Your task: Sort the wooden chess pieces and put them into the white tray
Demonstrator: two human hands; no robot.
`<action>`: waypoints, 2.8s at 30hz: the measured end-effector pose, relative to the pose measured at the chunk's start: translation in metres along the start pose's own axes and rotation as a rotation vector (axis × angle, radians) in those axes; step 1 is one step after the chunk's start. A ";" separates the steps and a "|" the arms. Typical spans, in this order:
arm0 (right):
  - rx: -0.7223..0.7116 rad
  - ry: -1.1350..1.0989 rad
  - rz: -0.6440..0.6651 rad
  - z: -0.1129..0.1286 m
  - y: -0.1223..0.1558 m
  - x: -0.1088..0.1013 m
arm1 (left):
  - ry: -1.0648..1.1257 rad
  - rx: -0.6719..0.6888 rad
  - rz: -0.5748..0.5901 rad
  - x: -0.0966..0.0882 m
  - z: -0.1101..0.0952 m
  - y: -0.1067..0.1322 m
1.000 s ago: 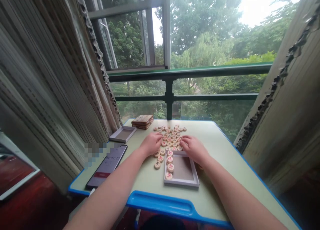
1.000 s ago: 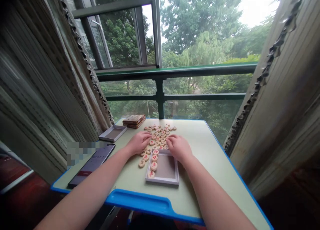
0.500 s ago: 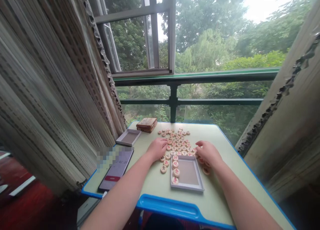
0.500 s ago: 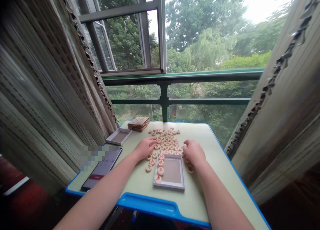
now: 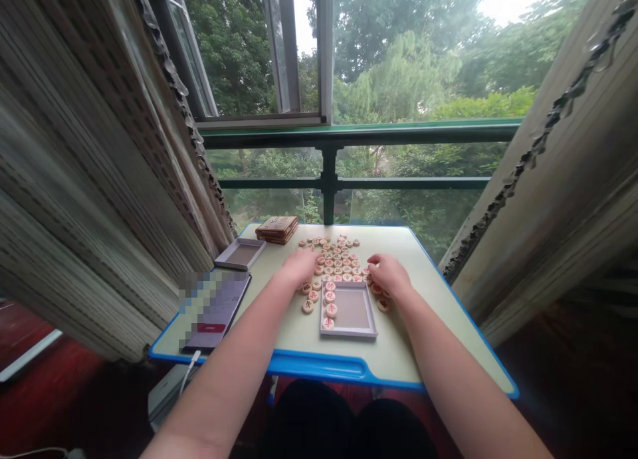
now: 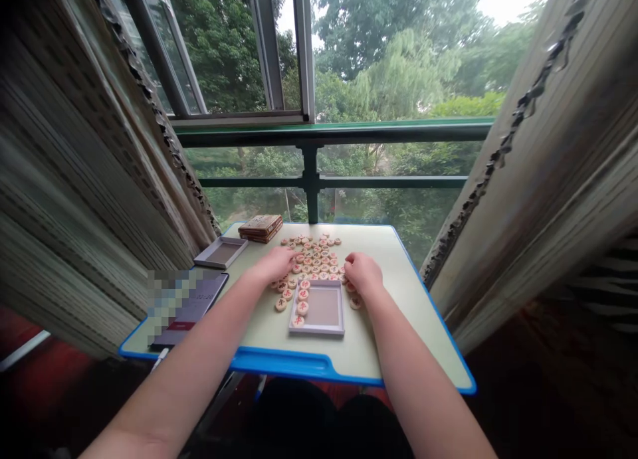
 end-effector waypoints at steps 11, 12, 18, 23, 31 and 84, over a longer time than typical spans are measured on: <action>-0.085 0.009 -0.144 0.013 0.002 -0.011 | 0.042 0.050 -0.136 0.005 0.008 -0.007; -0.085 0.000 -0.151 0.013 0.002 -0.011 | 0.051 0.052 -0.134 0.006 0.009 -0.008; -0.099 -0.021 -0.157 0.009 0.000 -0.006 | 0.010 0.071 -0.164 0.009 0.011 -0.007; -0.082 -0.042 -0.149 0.006 -0.002 -0.005 | -0.016 0.040 -0.141 0.009 0.014 -0.007; -0.351 -0.419 -0.135 0.049 0.017 -0.012 | 0.200 0.079 -0.353 -0.021 -0.004 0.001; -0.737 -0.233 0.491 0.104 0.084 -0.001 | 0.129 0.229 -0.109 -0.009 -0.020 0.012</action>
Point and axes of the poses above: each hand's wrist, its own y-axis away from the middle knuckle, its own x-axis out of the palm, z = x × y, the point moved 6 cm from there along -y, towards the middle knuckle, and after that the axes turned 6 degrees about -z, right-handed, at the moved point
